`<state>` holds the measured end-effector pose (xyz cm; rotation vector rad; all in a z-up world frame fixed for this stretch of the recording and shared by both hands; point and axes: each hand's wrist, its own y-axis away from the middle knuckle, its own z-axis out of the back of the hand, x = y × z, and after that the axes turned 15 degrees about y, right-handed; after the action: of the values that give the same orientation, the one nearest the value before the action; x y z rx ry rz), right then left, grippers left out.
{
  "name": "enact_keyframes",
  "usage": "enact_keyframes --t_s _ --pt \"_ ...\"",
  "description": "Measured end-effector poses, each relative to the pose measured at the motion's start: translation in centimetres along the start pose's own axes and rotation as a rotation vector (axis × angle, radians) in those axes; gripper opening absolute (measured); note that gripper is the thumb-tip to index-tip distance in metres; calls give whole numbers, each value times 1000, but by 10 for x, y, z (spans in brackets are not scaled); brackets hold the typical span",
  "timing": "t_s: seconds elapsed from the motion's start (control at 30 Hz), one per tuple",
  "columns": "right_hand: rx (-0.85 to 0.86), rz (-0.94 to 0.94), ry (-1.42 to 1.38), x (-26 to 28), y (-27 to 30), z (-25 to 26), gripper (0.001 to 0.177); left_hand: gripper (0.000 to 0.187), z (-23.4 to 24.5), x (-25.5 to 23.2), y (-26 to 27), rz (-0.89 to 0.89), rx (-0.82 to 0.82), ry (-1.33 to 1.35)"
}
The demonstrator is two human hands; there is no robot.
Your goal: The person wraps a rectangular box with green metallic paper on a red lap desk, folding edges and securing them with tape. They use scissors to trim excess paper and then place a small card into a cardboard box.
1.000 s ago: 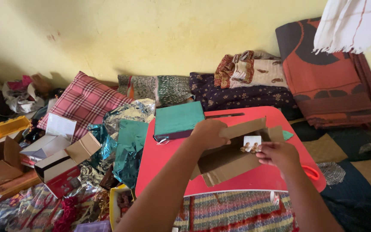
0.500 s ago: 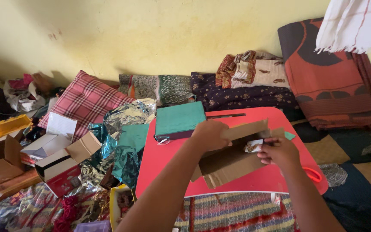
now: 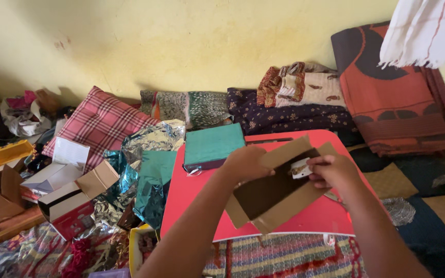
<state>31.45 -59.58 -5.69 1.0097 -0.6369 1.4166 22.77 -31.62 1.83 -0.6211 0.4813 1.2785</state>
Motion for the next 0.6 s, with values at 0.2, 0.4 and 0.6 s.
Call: enact_keyframes --t_s 0.2,0.4,0.6 --pt "178 79 334 28 -42 10 26 51 -14 -4 15 308 -120 157" --pt "324 230 633 61 -86 -4 29 48 -39 8 29 469 -297 467" --pt "321 665 917 100 -88 -37 26 40 -54 9 46 388 -453 748"
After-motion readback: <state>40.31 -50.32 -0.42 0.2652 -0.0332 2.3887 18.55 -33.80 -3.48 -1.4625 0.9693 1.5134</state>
